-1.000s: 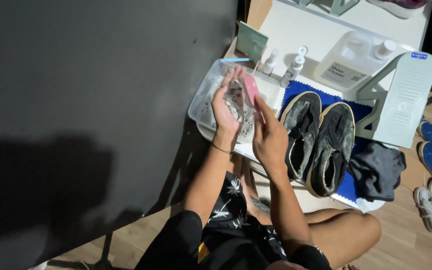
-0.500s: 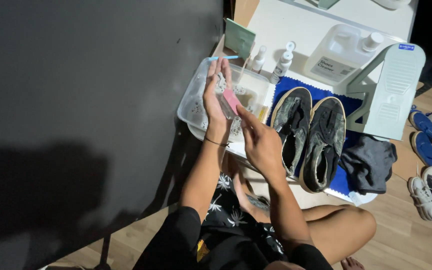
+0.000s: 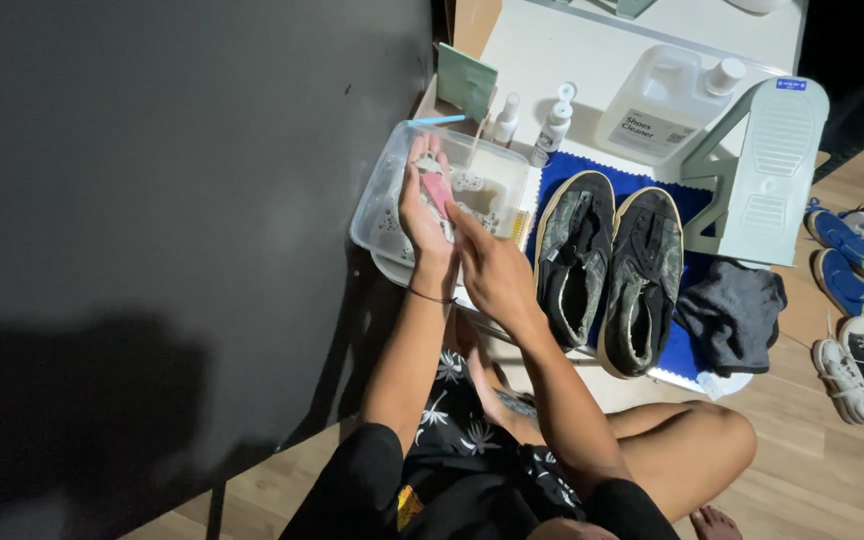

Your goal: The person sits on the floor and cleans a pair of black shoes. They apply liquid from a bottle into a plastic container with water, then use a pink brush to scrub the shoes and the laces.

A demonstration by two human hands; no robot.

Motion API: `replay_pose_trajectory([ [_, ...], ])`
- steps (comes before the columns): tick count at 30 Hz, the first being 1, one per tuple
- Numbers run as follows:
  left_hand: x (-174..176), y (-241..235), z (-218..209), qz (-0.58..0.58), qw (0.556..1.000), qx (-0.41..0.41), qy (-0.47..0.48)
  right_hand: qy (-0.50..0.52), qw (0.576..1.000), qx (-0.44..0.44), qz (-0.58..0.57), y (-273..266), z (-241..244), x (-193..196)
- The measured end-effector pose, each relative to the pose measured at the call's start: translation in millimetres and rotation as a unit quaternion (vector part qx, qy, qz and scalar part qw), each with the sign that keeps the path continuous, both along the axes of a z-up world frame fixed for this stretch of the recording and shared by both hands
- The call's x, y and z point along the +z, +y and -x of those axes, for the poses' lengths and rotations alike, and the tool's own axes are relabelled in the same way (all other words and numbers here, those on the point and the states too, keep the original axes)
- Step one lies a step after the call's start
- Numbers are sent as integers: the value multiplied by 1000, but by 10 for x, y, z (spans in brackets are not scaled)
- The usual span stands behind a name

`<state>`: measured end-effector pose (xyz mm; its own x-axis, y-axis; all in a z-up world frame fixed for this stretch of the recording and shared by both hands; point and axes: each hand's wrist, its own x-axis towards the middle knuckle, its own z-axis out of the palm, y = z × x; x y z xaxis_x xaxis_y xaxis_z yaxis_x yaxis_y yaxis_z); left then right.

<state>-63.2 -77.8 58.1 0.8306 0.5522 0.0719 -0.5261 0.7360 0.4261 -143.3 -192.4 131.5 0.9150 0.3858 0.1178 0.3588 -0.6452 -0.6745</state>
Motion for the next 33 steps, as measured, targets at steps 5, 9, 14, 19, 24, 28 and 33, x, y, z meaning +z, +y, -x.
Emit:
replay_pose_trajectory([
  [5, 170, 45, 27, 40, 999, -1, -29, 23, 999, -10, -21, -145, 127, 307],
  [9, 105, -16, 31, 113, 991, -31, -69, -49, 995, -56, -63, -28, -38, 255],
  [14, 228, -68, 177, 20, 999, -43, -4, -52, 997, -56, 5, 83, -27, 136],
  [19, 357, -27, 84, -20, 999, -28, 10, -8, 999, -27, 18, 23, 148, 412],
  [24, 386, 261, 55, 50, 995, -75, -43, -18, 999, -25, -28, -163, 144, 409],
  [28, 292, 102, 89, -33, 990, -128, -57, -147, 985, -68, -53, 24, -142, 207],
  [33, -6, 204, -278, 46, 951, -198, -234, -134, 990, -12, -36, 58, -2, 258],
])
